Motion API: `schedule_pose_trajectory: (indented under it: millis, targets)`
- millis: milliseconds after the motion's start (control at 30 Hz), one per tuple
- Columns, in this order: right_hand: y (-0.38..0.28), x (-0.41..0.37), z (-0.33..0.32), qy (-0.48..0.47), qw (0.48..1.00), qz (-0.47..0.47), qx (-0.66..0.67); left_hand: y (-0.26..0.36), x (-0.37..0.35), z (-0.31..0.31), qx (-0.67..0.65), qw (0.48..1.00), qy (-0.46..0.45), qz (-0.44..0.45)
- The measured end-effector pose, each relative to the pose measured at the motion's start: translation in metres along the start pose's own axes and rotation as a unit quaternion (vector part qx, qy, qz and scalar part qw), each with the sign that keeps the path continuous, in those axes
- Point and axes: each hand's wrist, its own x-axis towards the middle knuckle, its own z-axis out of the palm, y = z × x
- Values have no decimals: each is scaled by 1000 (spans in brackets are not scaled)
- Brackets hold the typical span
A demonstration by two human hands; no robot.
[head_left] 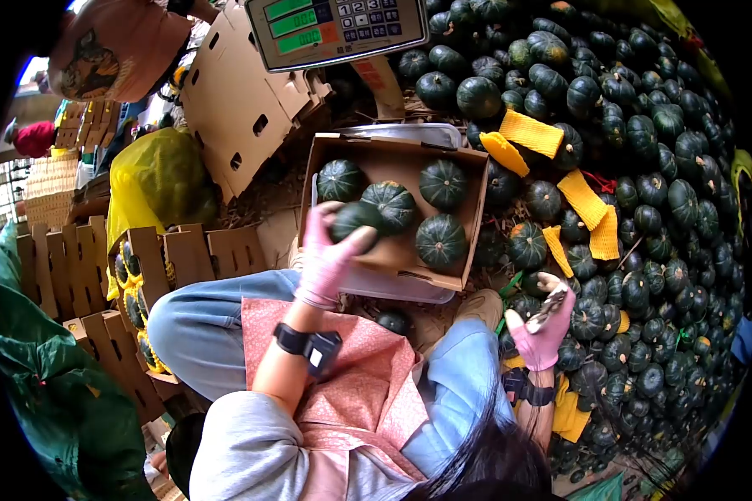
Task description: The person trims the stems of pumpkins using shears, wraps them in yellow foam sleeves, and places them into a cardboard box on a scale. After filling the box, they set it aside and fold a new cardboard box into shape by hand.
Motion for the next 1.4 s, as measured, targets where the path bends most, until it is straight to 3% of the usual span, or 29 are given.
schedule_pose_trajectory:
  millis: [67, 133, 200, 233, 267, 300, 333, 400, 467, 533, 600, 633, 667, 733, 800, 833, 867, 900, 933, 967, 1000, 1033, 1133, 1200, 1233, 1333, 1367, 1400]
  targets:
    - [14, -4, -7, 14, 998, 57, 23, -17, 17, -38, 250, 964, 50, 77]
    - [20, -4, -10, 34, 997, 68, 35, -19, 28, -54, 148, 989, 7, -12]
    - [21, -4, -13, 34, 993, 95, 56, -25, 35, -62, 100, 994, -19, -44]
    - [24, -5, -15, 34, 993, 96, 58, -27, 38, -66, 280, 959, -8, -48]
    - [25, -6, -15, 34, 993, 98, 60, -29, 39, -68, 449, 892, 1, -49]
    - [25, -6, -16, 30, 992, 101, 71, -34, 37, -68, 498, 866, 16, 46]
    - [27, -8, -17, 31, 992, 104, 70, -39, 37, -66, 499, 865, 13, 45]
    - [30, -12, -18, 3, 995, 93, 24, -15, 32, -28, 602, 749, 74, 267]
    - [22, -8, -14, -77, 956, 212, 186, -8, 39, 1, 483, 799, 2, 358]
    - [10, 3, 3, -157, 959, 206, 112, -15, 50, 21, 486, 797, -32, 358]
    - [6, 9, 35, -124, 984, 64, -114, -33, 64, 24, 507, 782, -93, 351]
    - [4, 12, 49, -123, 983, 86, -101, -30, 69, 21, 464, 806, -121, 346]
    - [4, 16, 62, -119, 983, 107, -87, -10, 65, 20, 552, 765, -175, 282]
    - [5, 20, 71, -105, 985, 131, -44, 7, 59, 21, 570, 738, -191, 307]
    - [17, 19, 60, -86, 990, 97, -63, 45, 54, 31, 416, 807, -126, 400]
    - [22, 17, 51, -76, 989, 124, -25, 80, 48, 36, 372, 807, -93, 450]
    - [34, 15, 41, -64, 990, 124, 36, 123, 34, 43, 247, 884, -114, 380]
    - [44, 10, 32, -25, 984, 145, 101, 161, 16, 49, 162, 910, -124, 360]
    - [49, 3, 23, 10, 972, 163, 167, 193, 12, 49, 191, 841, -129, 490]
    - [51, -16, 7, -4, 975, 149, 166, 208, 14, 57, 115, 749, -118, 642]
    - [49, -48, -13, 23, 969, 185, 163, 258, 4, 45, 169, 739, -292, 583]
    - [65, -46, -20, 60, 966, 184, 170, 275, -11, 38, 187, 732, -292, 587]
    - [52, -70, -46, 121, 946, 272, 131, 283, -30, 34, 173, 773, -207, 574]
    - [82, -77, -36, 155, 948, 230, 155, 266, -42, 24, 157, 804, -124, 560]
    - [70, -39, -24, 155, 943, 228, 187, 271, -52, 21, 144, 822, -64, 547]
    - [88, -49, -29, 110, 963, 208, 128, 256, -77, 37, 86, 908, 139, 386]
    - [85, -50, -28, 105, 957, 209, 169, 258, -83, 45, 65, 923, 212, 314]
    - [86, -50, -25, 104, 972, 166, 130, 262, -88, 51, 52, 928, 281, 241]
